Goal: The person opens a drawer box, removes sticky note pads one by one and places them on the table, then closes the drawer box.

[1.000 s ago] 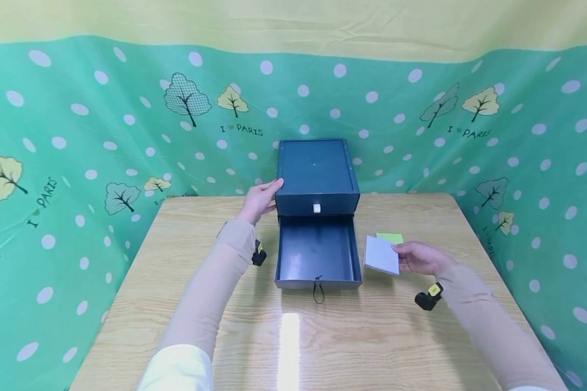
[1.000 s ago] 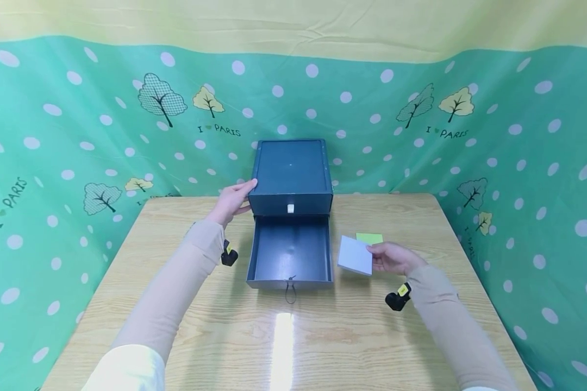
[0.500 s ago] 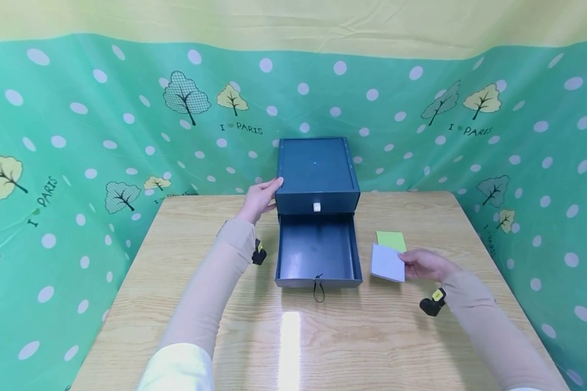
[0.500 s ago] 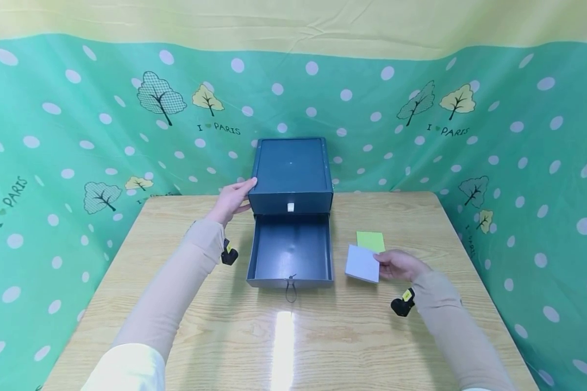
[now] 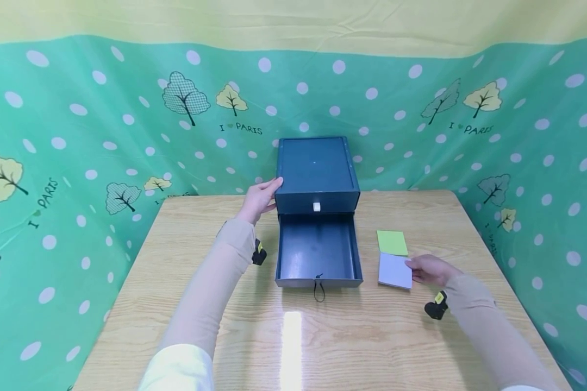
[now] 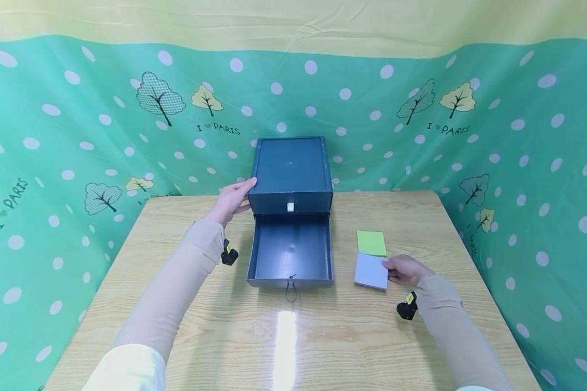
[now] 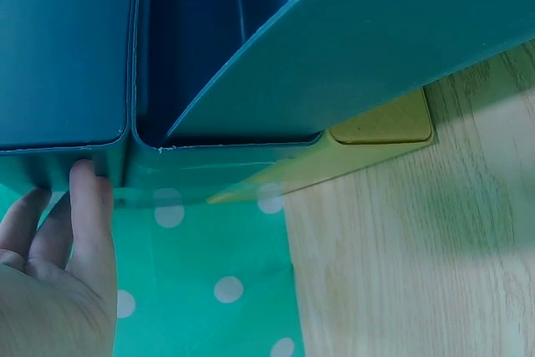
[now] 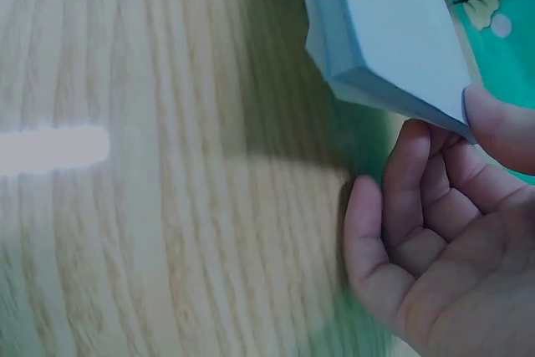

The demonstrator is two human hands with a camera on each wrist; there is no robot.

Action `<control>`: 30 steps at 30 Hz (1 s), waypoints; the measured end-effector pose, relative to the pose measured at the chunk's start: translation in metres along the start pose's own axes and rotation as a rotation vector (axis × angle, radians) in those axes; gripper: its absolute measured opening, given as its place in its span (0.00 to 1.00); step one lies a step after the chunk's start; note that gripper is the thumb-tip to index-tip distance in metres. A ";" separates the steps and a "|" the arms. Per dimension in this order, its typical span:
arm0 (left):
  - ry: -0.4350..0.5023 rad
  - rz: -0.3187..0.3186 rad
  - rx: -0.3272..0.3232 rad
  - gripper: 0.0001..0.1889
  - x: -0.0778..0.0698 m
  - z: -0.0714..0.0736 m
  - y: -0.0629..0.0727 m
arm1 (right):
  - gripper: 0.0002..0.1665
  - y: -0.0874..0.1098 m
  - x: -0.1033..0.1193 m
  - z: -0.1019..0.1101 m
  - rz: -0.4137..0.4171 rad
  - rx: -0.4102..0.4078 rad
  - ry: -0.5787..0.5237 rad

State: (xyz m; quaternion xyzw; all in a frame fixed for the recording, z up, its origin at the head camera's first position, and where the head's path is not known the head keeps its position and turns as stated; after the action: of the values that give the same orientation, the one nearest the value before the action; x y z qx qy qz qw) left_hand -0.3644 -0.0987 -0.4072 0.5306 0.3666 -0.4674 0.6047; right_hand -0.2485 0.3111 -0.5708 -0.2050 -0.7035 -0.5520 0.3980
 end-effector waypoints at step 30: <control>0.013 0.005 -0.015 0.30 0.001 -0.001 0.000 | 0.16 -0.004 0.007 0.008 0.032 -0.166 0.385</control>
State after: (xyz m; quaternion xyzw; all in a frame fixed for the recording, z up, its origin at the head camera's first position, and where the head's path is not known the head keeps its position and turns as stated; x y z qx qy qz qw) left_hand -0.3643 -0.0983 -0.4081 0.5301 0.3724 -0.4597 0.6074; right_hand -0.2581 0.3163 -0.5687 -0.1389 -0.5632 -0.6305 0.5157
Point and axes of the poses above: each hand's wrist, its own y-axis away from the middle knuckle, its own z-axis out of the back of the hand, x = y × z, the point moved 10 cm from there along -y, towards the middle knuckle, and after that the axes turned 5 degrees about -y, right-handed, at the moved point
